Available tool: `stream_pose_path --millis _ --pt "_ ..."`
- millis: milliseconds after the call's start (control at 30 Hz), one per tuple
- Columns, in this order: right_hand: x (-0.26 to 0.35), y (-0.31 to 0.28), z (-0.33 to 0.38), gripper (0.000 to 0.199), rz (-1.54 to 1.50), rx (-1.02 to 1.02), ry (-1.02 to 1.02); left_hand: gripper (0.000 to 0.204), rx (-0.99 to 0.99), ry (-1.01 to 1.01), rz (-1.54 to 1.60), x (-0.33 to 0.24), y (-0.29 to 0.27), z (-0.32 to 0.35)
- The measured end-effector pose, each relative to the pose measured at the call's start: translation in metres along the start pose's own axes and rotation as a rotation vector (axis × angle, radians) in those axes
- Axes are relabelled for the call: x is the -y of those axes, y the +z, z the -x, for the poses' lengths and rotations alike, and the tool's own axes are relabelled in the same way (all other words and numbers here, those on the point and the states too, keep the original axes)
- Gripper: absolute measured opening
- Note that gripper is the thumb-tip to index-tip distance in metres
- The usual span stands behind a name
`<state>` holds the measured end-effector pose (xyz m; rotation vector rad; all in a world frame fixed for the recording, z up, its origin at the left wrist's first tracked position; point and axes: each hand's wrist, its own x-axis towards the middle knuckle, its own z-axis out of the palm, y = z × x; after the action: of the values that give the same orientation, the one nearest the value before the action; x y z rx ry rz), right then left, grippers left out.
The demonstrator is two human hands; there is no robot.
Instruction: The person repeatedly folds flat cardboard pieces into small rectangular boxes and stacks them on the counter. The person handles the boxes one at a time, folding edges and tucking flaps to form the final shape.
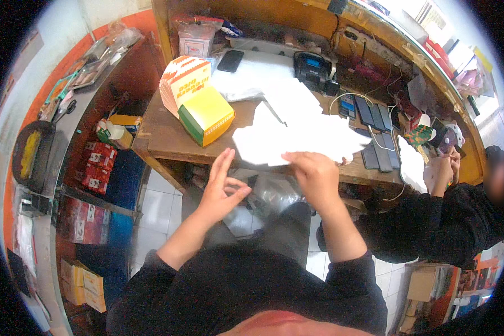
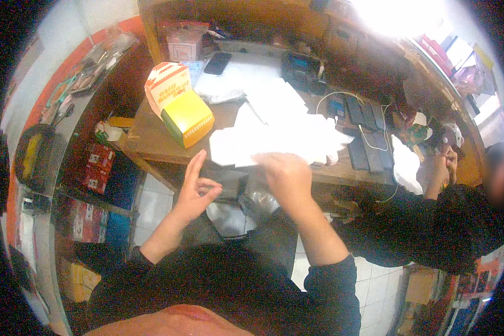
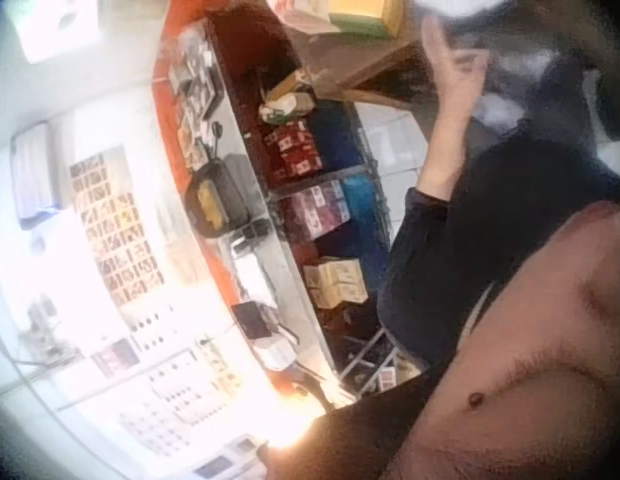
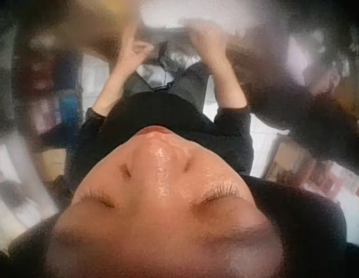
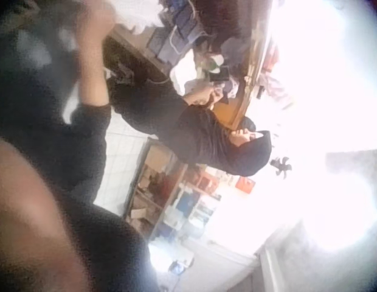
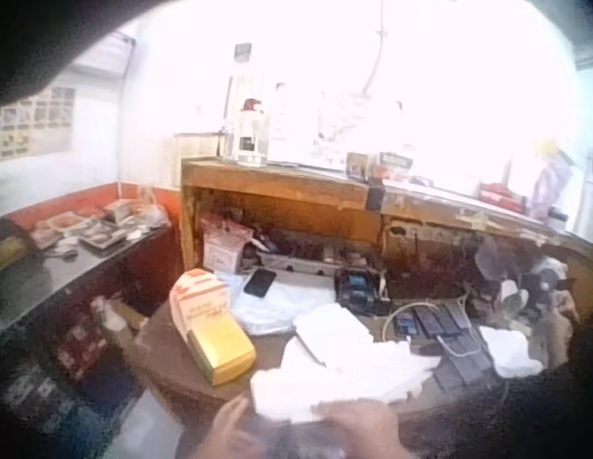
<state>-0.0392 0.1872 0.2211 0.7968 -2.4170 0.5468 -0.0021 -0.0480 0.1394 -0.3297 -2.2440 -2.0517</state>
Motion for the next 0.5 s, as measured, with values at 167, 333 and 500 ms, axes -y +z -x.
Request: stream_pose_path --millis 167,333,500 --pt "0.041 -0.015 0.025 0.015 -0.284 0.256 0.122 0.052 0.023 0.077 -0.045 -0.004 -0.002 0.006" --pt "0.058 -0.006 0.037 0.016 -0.333 0.296 0.307 0.024 0.109 -0.301 0.204 -0.015 -0.003 0.025" --pt "0.052 0.044 0.052 0.018 -0.456 0.058 0.146 0.023 -0.028 -0.357 0.007 -0.020 -0.001 0.027"
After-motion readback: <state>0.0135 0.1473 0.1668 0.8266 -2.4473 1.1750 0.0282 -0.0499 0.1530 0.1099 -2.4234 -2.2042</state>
